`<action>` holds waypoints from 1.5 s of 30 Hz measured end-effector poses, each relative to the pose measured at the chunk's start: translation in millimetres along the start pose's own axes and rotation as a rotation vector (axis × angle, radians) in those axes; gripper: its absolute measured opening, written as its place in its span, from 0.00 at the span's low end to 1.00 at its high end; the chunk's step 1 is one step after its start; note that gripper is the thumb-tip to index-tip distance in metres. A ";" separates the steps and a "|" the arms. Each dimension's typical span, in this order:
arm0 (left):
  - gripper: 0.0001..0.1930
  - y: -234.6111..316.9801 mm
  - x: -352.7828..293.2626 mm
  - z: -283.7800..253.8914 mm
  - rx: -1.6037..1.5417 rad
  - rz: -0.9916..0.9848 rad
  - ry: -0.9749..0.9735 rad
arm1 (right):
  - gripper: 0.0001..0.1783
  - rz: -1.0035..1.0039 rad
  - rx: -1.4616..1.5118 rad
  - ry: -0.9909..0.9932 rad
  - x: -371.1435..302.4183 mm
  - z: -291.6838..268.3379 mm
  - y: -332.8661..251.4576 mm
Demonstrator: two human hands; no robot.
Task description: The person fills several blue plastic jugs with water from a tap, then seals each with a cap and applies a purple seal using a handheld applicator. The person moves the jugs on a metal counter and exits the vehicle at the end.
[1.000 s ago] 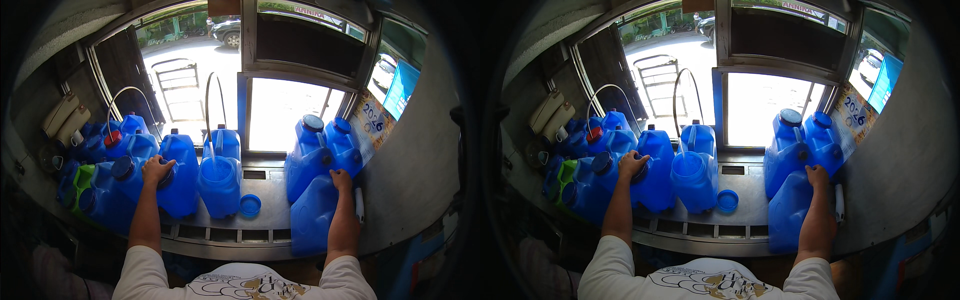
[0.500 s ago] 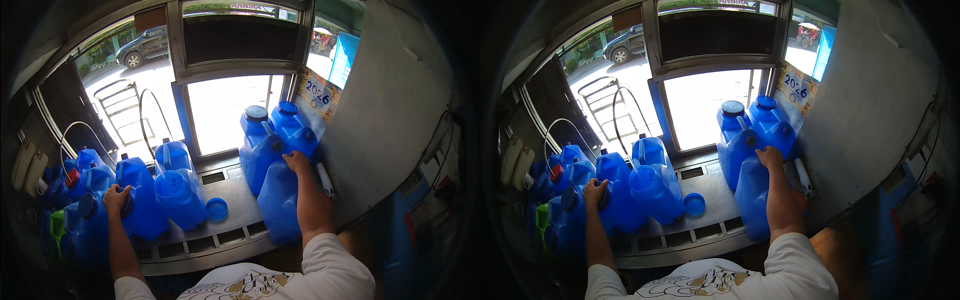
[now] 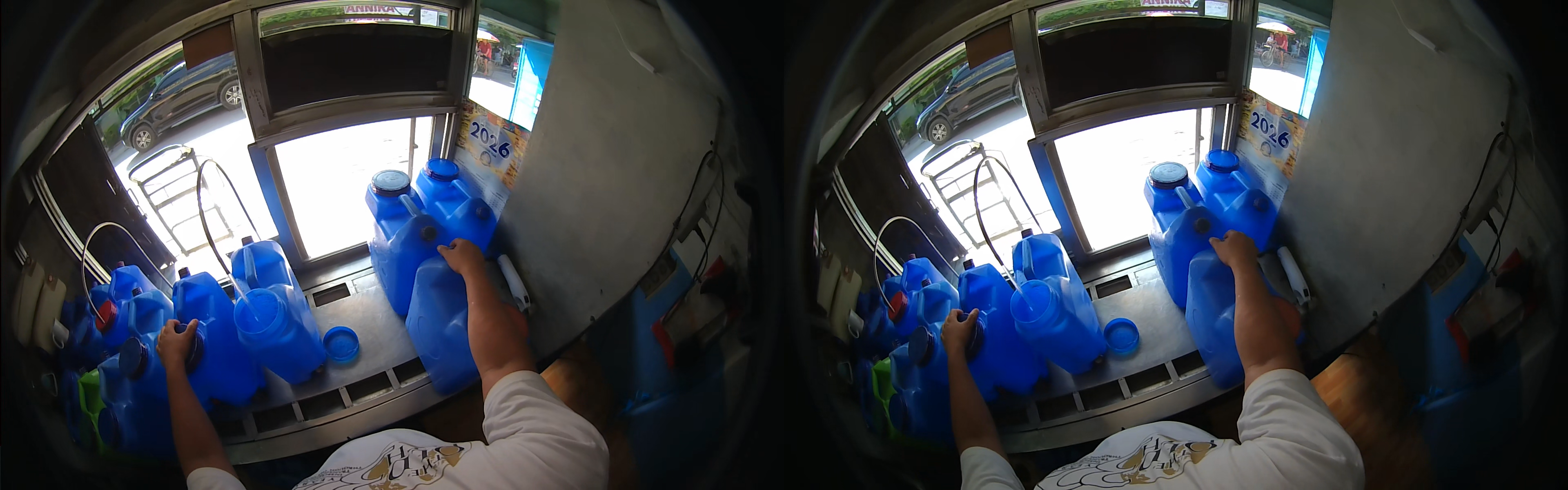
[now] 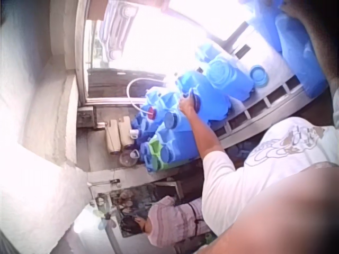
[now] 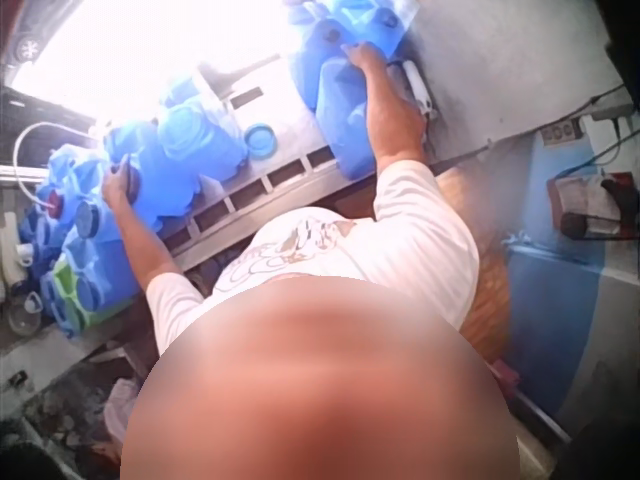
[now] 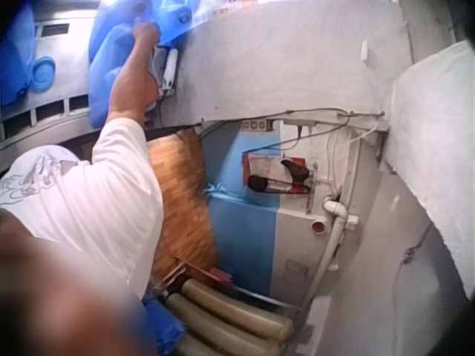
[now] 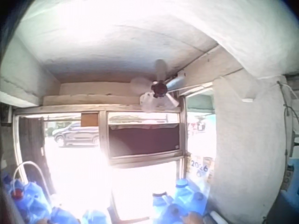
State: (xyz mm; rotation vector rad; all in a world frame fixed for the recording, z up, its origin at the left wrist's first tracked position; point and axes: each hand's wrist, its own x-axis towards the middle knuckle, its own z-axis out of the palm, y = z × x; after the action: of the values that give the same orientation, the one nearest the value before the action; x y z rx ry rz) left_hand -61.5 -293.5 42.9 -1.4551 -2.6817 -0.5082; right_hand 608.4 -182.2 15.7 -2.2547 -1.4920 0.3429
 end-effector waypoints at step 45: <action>0.36 4.9 -4.2 -5.3 0.004 0.006 -0.008 | 0.31 -0.013 -0.007 0.045 -3.0 -0.5 -2.8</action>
State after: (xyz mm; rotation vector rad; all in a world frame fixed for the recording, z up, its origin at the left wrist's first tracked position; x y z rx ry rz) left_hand -55.7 -296.1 48.4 -1.4671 -2.6816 -0.4979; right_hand 605.1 -184.1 17.5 -2.2422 -1.4866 0.2813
